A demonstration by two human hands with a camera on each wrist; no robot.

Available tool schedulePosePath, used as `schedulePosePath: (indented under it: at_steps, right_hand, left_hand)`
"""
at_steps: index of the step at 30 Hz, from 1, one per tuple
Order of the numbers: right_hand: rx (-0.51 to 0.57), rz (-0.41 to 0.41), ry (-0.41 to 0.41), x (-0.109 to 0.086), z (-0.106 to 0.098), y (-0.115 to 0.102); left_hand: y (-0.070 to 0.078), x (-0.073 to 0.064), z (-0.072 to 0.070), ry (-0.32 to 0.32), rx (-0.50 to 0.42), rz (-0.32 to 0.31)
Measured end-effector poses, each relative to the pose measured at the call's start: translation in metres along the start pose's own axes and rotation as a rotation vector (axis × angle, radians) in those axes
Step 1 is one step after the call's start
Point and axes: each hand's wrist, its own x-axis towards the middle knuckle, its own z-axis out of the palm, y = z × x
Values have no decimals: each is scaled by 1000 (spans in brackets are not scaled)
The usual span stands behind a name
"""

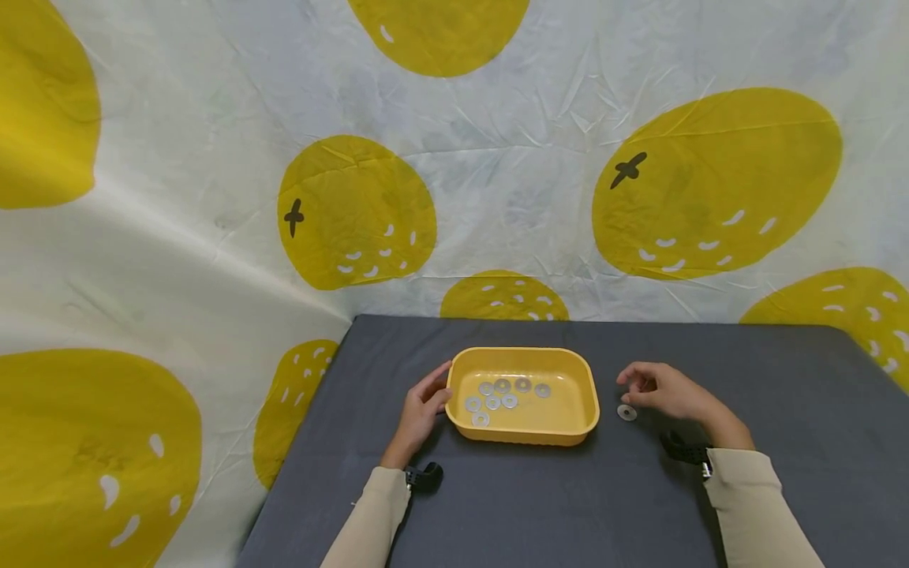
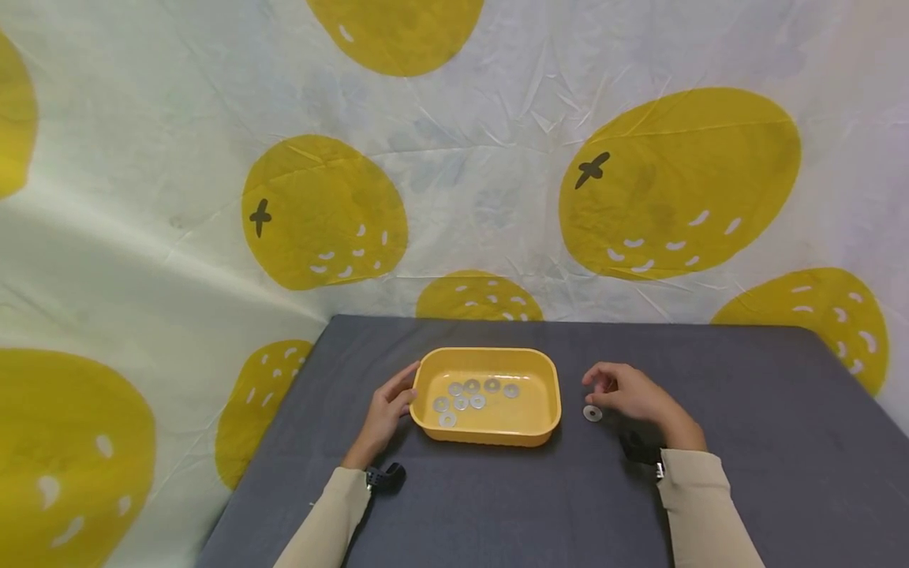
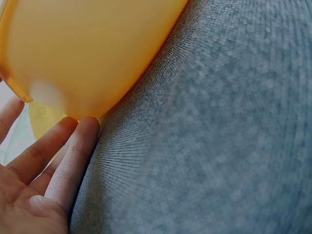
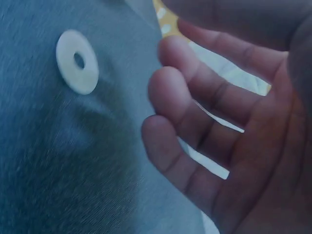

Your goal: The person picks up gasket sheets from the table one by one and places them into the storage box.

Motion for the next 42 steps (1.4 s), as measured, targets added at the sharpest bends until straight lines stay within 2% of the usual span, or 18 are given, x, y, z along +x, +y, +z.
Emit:
schedulePosePath:
  at_steps: [4,10,20,33,36,42]
  right_hand:
    - [25,-8,-66,-2,1,11]
    - [35,38,-138,-2,5,21]
    - [17,116,-125,0,10,20]
    - [10,163,-116,1,12,14]
    - [3,161,-110,0,12,13]
    - [-3,105,-115,-1,11,14]
  left_hand:
    - [-5,2,1,15,13,3]
    - [-5,1,1,18,22,11]
    - [-5,2,1,29,11,9]
    - [-5,2,2,42,1,-8]
    - [-5,1,2,35,-4,4]
    - [-5,1,2,28,-4,17]
